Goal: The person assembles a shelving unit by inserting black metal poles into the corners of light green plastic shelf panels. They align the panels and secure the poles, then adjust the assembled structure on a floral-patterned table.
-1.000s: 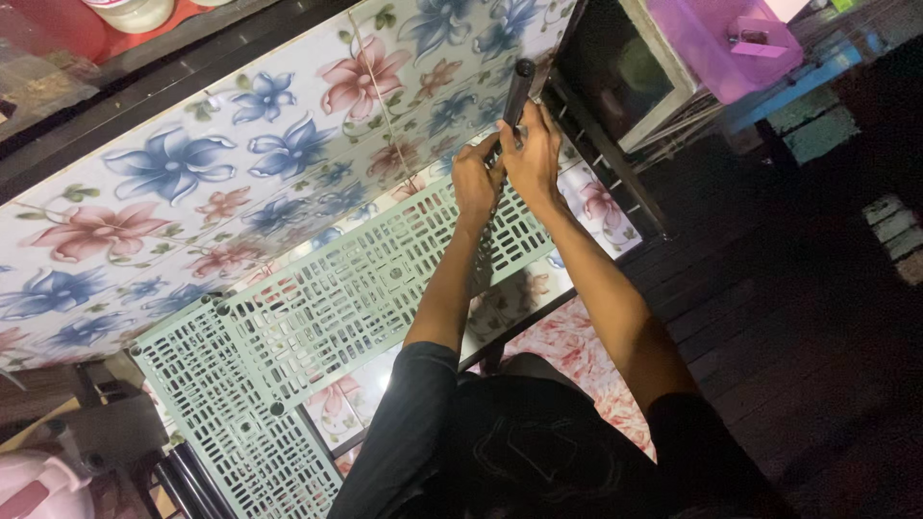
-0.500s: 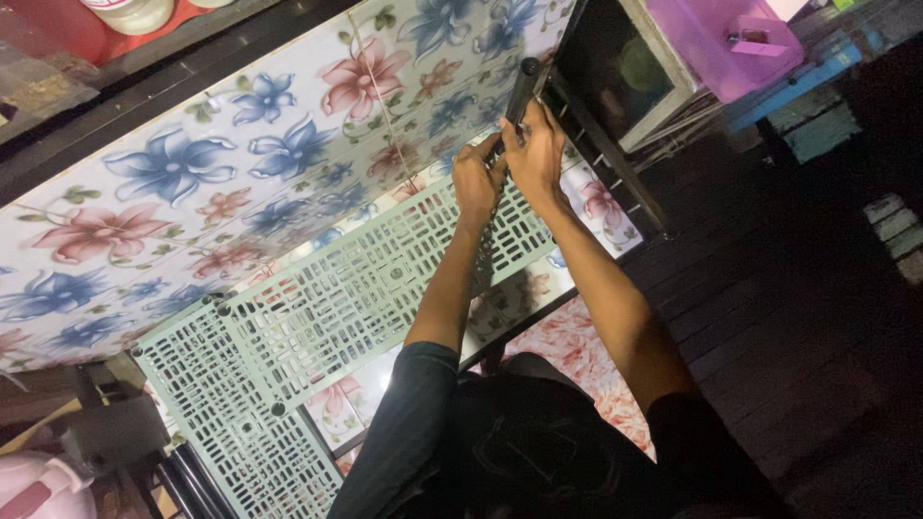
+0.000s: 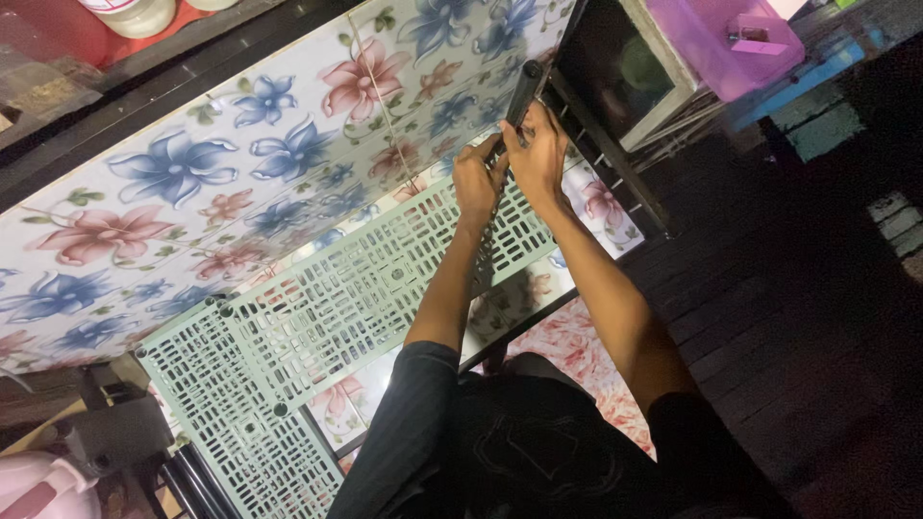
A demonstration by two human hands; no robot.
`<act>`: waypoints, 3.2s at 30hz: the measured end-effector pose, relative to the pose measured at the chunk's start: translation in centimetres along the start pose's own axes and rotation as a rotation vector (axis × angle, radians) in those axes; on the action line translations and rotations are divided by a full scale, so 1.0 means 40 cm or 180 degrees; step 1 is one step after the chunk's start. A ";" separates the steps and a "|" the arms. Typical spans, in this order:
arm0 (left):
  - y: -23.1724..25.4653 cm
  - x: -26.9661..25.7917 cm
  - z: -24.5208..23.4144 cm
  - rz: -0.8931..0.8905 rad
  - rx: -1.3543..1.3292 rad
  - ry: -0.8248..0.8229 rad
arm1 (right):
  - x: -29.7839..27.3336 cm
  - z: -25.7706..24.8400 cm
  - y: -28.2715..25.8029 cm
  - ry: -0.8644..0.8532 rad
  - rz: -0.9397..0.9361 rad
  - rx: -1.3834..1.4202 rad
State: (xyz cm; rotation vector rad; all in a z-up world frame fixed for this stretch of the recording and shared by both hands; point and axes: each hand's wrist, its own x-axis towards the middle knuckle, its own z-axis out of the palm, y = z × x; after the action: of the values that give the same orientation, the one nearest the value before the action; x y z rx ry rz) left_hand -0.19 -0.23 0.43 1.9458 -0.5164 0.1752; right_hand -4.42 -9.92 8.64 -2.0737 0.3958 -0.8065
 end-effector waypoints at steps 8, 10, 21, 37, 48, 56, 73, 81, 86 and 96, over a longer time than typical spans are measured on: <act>-0.006 0.003 0.001 -0.0010 0.0037 -0.0069 | -0.006 -0.002 -0.026 0.0056 -0.0046 -0.0030; -0.008 0.000 -0.002 0.0017 -0.0014 -0.0062 | -0.008 0.000 -0.027 0.0035 -0.0147 0.0057; 0.013 0.003 -0.012 -0.0085 0.0008 -0.0176 | -0.013 0.011 -0.005 -0.0006 -0.0018 0.0184; -0.069 -0.025 0.012 0.0680 0.1176 -0.0551 | 0.008 0.003 -0.017 0.0111 0.0003 0.0077; 0.028 -0.013 -0.041 -0.0221 -0.0033 -0.0649 | 0.007 -0.001 -0.044 0.0008 -0.0182 0.0128; 0.011 -0.025 -0.041 0.0105 -0.0326 -0.0489 | -0.004 0.001 -0.049 0.0064 0.0054 0.0326; -0.036 -0.188 -0.051 -0.1281 -0.3128 -0.1803 | 0.010 -0.006 0.125 -0.0340 -0.0186 0.0480; -0.015 -0.251 -0.078 -0.1611 -0.3497 -0.1900 | 0.055 0.008 0.195 -0.0870 0.0393 0.1532; 0.023 -0.289 -0.115 -0.2158 -0.4121 -0.1783 | 0.052 0.017 0.210 -0.0938 0.1137 0.2209; 0.026 -0.342 -0.118 -0.2444 -0.4247 -0.1420 | 0.010 0.044 0.215 -0.1087 0.1481 0.2500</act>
State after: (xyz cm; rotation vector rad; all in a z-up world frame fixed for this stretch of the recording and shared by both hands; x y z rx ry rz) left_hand -12.36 7.40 -1.47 0.7162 -0.0424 -0.8972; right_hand -2.86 -14.11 1.08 -1.2706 0.2880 -0.2442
